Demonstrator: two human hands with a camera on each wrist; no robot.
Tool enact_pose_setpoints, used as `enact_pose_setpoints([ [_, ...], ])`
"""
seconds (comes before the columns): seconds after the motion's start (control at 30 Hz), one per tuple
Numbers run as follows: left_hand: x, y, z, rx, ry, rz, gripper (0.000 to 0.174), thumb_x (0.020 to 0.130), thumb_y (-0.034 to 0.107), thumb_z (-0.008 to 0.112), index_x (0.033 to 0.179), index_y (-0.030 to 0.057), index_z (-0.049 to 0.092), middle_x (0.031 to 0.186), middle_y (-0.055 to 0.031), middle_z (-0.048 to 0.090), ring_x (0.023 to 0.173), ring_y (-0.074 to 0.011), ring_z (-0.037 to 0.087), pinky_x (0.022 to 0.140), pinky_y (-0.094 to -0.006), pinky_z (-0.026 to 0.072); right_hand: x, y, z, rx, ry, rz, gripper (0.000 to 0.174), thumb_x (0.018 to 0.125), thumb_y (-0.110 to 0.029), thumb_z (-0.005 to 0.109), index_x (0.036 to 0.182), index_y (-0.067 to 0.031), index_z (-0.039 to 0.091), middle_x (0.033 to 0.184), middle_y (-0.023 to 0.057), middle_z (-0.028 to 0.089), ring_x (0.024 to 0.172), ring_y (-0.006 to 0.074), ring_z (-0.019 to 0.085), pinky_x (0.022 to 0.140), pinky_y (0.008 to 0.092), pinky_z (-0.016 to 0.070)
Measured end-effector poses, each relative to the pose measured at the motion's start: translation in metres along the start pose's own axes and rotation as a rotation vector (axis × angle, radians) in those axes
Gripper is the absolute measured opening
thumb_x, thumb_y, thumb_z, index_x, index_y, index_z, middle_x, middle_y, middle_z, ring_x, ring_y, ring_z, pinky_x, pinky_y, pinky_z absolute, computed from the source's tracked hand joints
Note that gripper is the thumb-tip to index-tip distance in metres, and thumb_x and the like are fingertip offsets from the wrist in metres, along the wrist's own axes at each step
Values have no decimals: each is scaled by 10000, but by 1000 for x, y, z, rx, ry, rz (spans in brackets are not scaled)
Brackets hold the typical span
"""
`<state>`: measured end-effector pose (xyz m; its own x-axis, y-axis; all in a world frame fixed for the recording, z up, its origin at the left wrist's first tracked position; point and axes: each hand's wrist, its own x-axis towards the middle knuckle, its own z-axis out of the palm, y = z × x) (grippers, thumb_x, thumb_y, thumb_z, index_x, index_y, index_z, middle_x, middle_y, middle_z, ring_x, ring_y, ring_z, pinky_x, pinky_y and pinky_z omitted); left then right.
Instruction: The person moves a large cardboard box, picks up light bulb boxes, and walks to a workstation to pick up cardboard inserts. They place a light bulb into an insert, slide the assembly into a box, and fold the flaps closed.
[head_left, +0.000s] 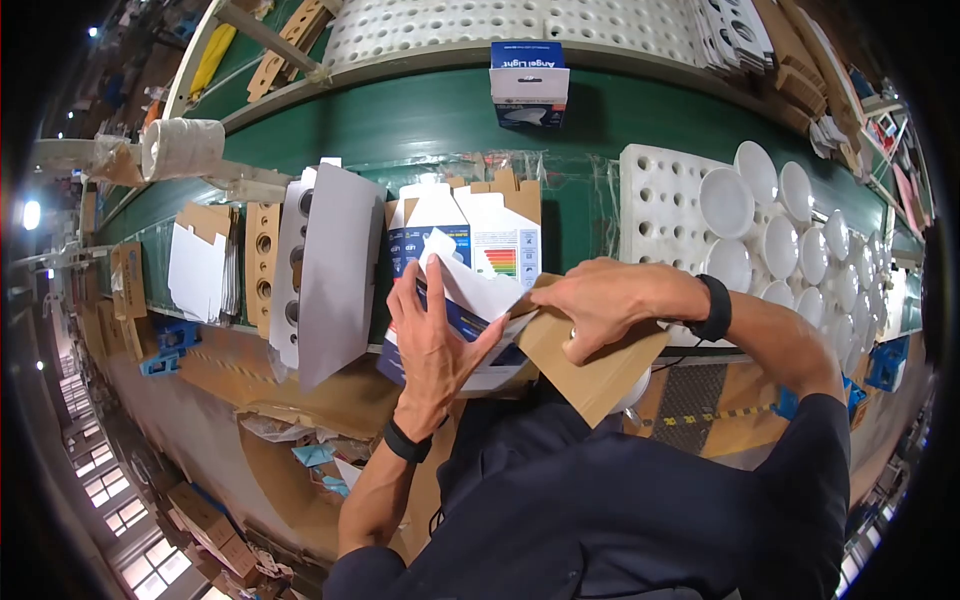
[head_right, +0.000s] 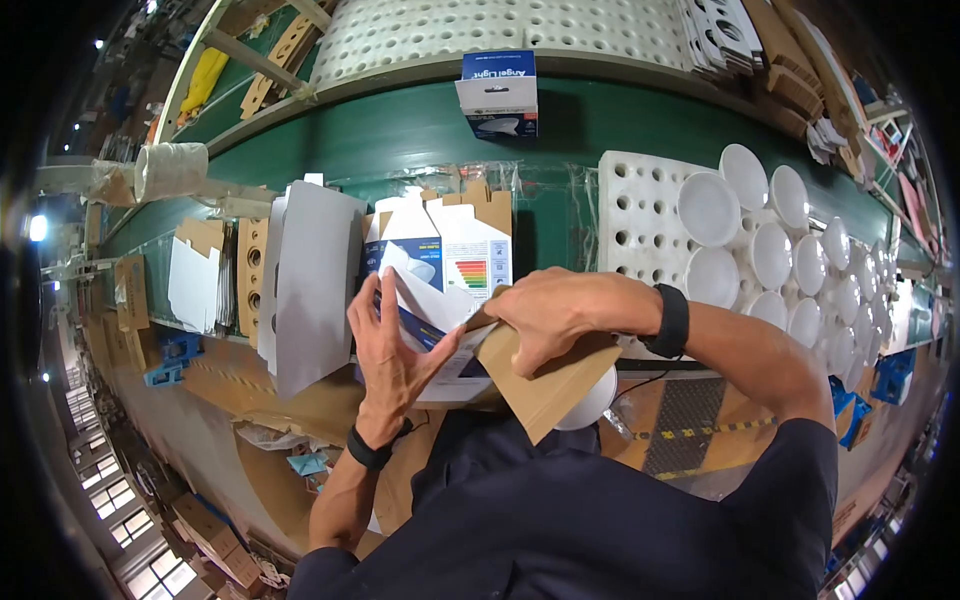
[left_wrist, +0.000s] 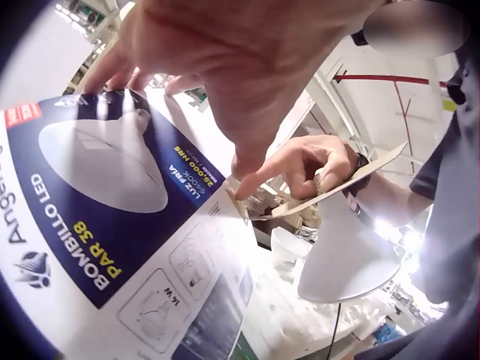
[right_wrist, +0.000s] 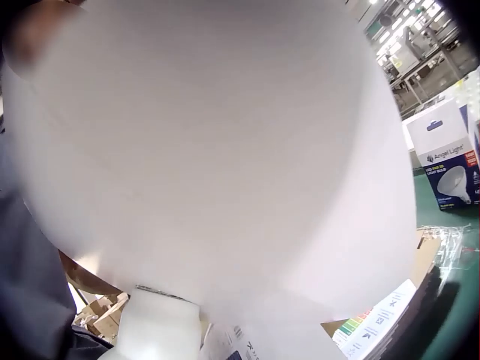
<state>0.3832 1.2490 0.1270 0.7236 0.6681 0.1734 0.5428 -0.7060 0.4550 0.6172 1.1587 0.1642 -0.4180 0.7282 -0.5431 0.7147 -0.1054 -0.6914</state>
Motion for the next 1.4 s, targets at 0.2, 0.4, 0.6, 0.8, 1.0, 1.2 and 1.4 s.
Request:
enact_pose_setpoints([
  [0.2,10,1,0,39,-33,95,1003,632,295,899,1437,-42,405,1336,-303,420,1195,-478,436,1013,-549,412,14,-1,1,-90,-49,-28,542,684,-286,688,1112,39,621,871,238,693,847,408,683,761,457,556],
  [0.4,15,-66,25,183,-79,-126,931,688,356,854,1403,-63,432,1289,-314,462,1118,-443,488,955,-486,448,-30,25,-18,-156,203,124,514,659,-265,676,1109,-17,687,929,237,700,868,419,671,737,470,542],
  [0.6,27,-88,72,208,-113,-211,888,762,472,795,1429,1,448,1348,-334,481,1206,-470,493,982,-508,472,-73,83,44,-281,979,404,360,830,-233,669,1156,-81,673,798,172,688,743,381,663,635,463,517],
  [0.8,30,-80,82,218,-203,-202,882,758,482,790,1416,-5,459,1338,-335,496,1218,-472,487,996,-513,466,-64,113,69,-136,1222,700,351,887,-266,664,1197,-102,652,816,151,698,737,364,674,626,461,515],
  [1.0,32,-79,98,236,-107,-107,871,736,477,810,1371,-23,483,1279,-324,525,1125,-469,516,944,-522,466,-66,130,72,-175,1289,724,308,901,-293,645,1141,-102,669,833,147,714,746,358,682,648,487,514],
  [1.2,36,-61,53,128,40,-35,894,714,419,834,1397,-27,470,1309,-302,503,1182,-451,482,986,-515,448,-82,57,43,-162,999,969,420,888,-374,713,1171,-67,664,941,165,723,834,365,693,712,458,538],
  [1.4,33,-25,13,17,17,82,971,672,364,871,1445,-15,422,1372,-286,468,1221,-445,465,1015,-506,441,4,0,57,56,1216,42,358,890,-388,691,979,-42,702,854,175,707,760,348,683,679,461,519],
])
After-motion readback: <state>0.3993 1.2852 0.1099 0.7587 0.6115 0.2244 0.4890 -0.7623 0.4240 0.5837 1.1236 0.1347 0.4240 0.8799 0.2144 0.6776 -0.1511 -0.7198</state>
